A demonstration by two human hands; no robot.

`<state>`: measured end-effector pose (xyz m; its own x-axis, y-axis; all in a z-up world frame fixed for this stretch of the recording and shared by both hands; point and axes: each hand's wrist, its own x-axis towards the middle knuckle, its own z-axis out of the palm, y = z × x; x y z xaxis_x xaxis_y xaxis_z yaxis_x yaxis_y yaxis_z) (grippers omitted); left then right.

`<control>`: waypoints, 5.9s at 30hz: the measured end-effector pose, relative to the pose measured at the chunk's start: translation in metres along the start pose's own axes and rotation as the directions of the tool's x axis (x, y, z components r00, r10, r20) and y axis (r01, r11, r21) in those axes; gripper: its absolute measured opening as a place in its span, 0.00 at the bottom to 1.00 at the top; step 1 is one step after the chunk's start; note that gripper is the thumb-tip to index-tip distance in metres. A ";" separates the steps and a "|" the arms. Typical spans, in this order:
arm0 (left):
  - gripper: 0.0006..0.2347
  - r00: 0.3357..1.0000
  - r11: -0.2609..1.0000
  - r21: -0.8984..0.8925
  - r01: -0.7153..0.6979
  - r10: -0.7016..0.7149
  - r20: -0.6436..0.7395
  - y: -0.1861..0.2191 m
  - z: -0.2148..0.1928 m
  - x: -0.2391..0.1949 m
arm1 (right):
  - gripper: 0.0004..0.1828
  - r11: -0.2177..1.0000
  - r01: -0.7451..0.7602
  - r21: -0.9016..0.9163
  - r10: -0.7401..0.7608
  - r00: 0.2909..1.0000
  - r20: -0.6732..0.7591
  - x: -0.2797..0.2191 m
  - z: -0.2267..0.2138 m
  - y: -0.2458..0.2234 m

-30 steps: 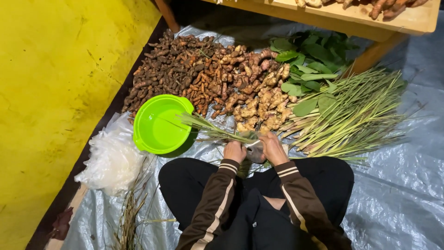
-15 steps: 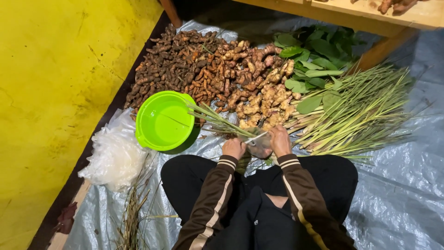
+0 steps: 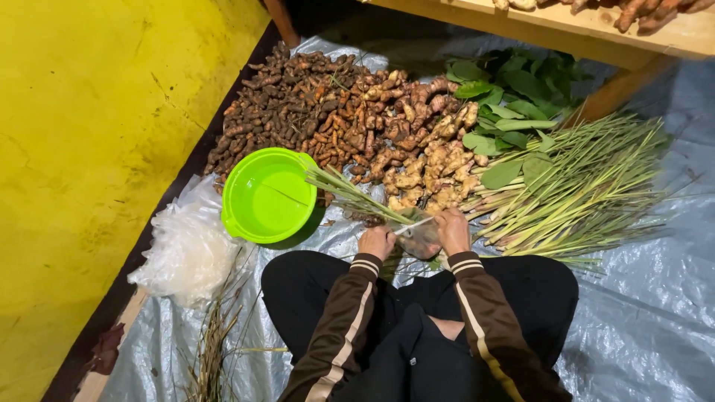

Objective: The person sits on a tarp and bundles long green stalks, likely lemongrass, by hand. They place the finished bundles on a wooden table. The person then picks up ginger roots and green leaves, placing them into clear plastic bags and arranging them on the table.

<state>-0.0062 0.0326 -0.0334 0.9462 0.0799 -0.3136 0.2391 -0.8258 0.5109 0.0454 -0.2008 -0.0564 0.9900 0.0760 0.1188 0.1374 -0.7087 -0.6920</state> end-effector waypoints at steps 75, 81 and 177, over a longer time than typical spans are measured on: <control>0.13 0.876 -0.039 -0.887 -0.460 -0.182 -0.446 0.124 -0.100 -0.090 | 0.41 0.310 -0.399 0.863 0.095 0.916 0.389 -0.064 -0.084 -0.139; 0.10 0.860 0.424 -0.784 -0.454 -0.020 -0.509 0.115 -0.122 -0.072 | 0.43 0.240 -0.429 0.871 0.061 0.902 0.427 -0.037 -0.053 -0.121; 0.12 0.913 0.376 -0.903 -0.210 -0.256 -0.318 -0.016 -0.024 -0.108 | 0.22 0.913 -0.202 -0.356 0.288 0.935 0.207 -0.030 -0.028 0.010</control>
<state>-0.1067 0.0502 0.0117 0.8720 0.4619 -0.1620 0.0884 0.1770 0.9802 0.0161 -0.2301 -0.0471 0.9717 0.0126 -0.2357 -0.0858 -0.9115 -0.4023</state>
